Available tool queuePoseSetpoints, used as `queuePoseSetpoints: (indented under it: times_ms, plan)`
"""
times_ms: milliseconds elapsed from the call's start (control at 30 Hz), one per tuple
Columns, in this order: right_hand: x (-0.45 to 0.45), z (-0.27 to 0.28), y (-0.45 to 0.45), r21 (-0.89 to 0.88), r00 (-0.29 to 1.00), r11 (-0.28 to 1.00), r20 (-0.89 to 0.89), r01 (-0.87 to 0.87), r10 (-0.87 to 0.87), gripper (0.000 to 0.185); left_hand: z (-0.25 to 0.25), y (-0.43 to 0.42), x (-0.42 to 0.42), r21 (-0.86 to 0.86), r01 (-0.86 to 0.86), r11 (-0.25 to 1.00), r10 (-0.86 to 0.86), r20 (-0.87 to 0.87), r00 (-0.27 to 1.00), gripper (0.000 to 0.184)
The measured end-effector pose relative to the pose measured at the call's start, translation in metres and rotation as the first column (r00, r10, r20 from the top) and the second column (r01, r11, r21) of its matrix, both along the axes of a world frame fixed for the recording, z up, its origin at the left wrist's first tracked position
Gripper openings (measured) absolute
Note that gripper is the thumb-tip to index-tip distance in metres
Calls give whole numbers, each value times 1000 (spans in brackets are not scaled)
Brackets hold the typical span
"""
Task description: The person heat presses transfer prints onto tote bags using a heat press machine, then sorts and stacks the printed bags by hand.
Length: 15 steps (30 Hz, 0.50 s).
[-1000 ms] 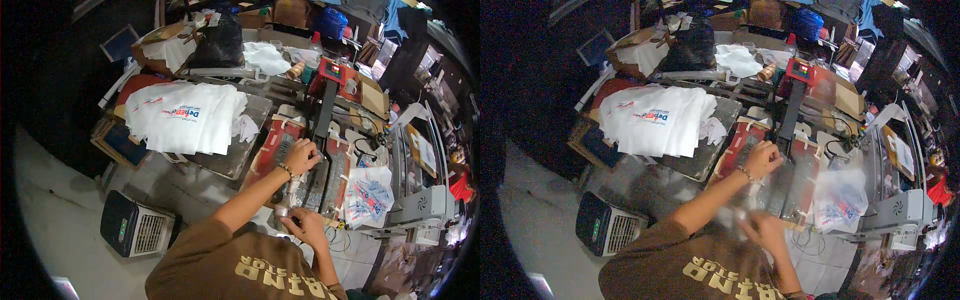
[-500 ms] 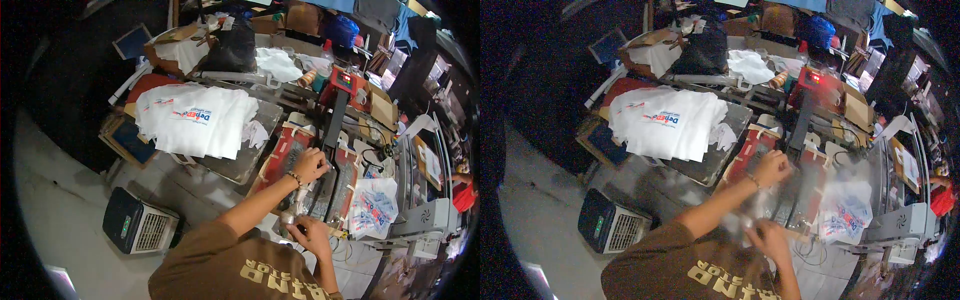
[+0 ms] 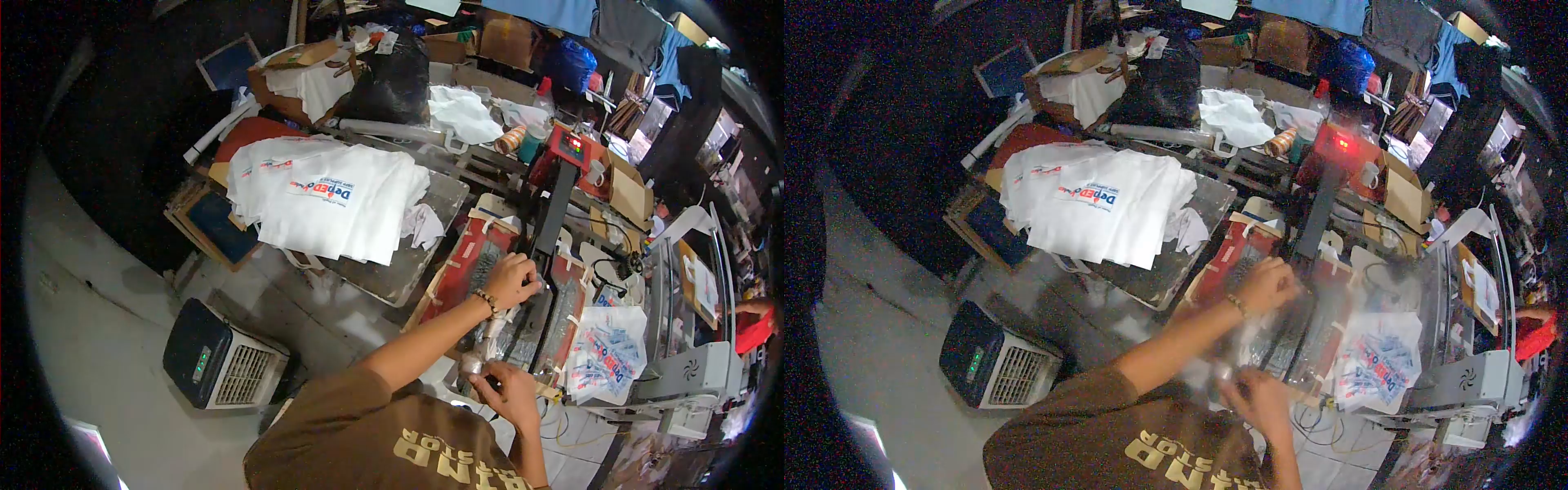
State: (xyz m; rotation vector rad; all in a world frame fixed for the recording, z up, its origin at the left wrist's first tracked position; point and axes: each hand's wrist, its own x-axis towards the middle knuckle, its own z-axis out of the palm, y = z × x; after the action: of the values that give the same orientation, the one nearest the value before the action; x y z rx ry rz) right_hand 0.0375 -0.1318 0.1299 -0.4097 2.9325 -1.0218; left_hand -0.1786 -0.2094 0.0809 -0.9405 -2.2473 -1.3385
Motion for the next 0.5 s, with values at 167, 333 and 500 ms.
queuePoseSetpoints:
  times_ms: [167,333,500]
  plan:
    - [-1,4,1,29,1000,999,25,-14,13,36,-4,3,-1,38,4,999,-4,7,1000,24]
    - [0,7,0,9,1000,1000,11,-3,3,38,-6,4,-2,58,19,998,-20,21,1000,25]
    - [-1,-2,1,-6,999,1000,-50,-8,8,40,-8,6,-3,105,24,994,-24,-5,1000,24]
